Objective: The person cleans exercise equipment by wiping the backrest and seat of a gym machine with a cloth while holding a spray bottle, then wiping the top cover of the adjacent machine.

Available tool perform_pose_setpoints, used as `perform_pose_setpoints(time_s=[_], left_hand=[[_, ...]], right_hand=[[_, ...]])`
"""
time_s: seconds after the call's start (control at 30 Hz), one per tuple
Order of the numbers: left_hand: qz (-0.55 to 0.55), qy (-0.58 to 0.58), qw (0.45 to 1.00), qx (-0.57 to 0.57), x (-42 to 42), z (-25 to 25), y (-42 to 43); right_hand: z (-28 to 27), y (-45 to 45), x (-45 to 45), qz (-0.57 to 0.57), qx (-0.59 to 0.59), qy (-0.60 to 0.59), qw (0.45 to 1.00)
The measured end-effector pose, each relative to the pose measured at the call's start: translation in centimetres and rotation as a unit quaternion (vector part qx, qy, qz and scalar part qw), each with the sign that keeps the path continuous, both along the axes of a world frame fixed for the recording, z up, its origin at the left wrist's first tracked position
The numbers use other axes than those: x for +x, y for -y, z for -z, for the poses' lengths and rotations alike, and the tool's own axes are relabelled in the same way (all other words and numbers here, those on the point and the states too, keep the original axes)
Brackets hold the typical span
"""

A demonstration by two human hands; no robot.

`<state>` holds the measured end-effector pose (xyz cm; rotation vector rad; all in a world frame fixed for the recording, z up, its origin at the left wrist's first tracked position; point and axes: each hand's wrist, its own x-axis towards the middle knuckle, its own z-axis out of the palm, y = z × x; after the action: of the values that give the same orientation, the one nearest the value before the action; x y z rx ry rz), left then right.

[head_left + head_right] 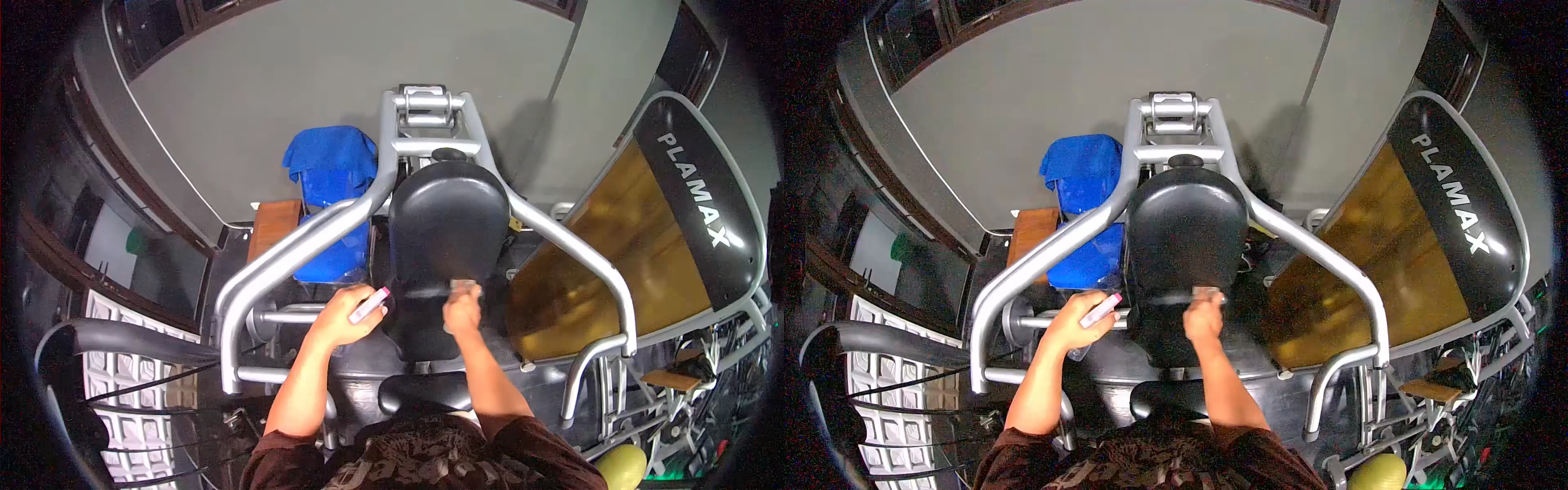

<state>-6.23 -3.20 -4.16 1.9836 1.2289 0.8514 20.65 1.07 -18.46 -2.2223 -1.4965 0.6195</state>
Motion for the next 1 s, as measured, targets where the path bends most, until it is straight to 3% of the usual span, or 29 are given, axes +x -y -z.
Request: perform_pose_setpoints(time_s=[0.1,0.23,0.3,0.37,0.43,0.57,0.67,0.7,0.83,0.93,1.0], left_hand=[[-0.016,-0.002,1.0,-0.018,-0.1,0.0,0.1],[-0.041,0.002,0.998,-0.048,-0.3,-0.2,0.4],[-0.054,-0.003,0.998,-0.045,-0.5,-0.4,0.4],[-0.059,-0.02,0.997,-0.053,-0.9,-0.1,0.3],[-0.053,-0.024,0.998,-0.04,-1.0,-0.1,0.2],[-0.078,-0.02,0.996,-0.037,-0.2,-0.3,0.1],[-0.069,-0.027,0.997,-0.014,0.0,0.7,0.1],[-0.07,-0.028,0.997,-0.015,0.0,0.6,0.1],[-0.086,-0.017,0.995,-0.052,0.2,0.1,0.4],[-0.084,-0.031,0.994,-0.056,0.0,-0.3,0.5],[-0.08,-0.041,0.995,-0.052,-0.7,0.4,0.3]], right_hand=[[0.9,0.9,-5.2,-0.177,0.009,0.046,0.983],[1.2,1.6,-7.5,-0.213,0.059,-0.051,0.974],[5.0,1.1,-4.6,-0.271,0.224,-0.125,0.928],[3.8,1.6,-1.3,-0.211,0.373,-0.158,0.89],[3.2,2.2,3.3,-0.106,0.367,-0.052,0.923],[5.3,1.2,8.0,0.046,0.287,-0.054,0.955],[6.0,0.1,6.4,-0.015,0.148,0.01,0.989],[2.3,0.9,3.2,0.036,0.127,-0.018,0.991],[-1.8,1.4,-3.8,-0.123,-0.022,0.025,0.992],[1.0,0.1,-8.1,-0.202,-0.003,0.016,0.979],[0.8,0.1,-9.0,-0.196,0.01,0.011,0.98]])
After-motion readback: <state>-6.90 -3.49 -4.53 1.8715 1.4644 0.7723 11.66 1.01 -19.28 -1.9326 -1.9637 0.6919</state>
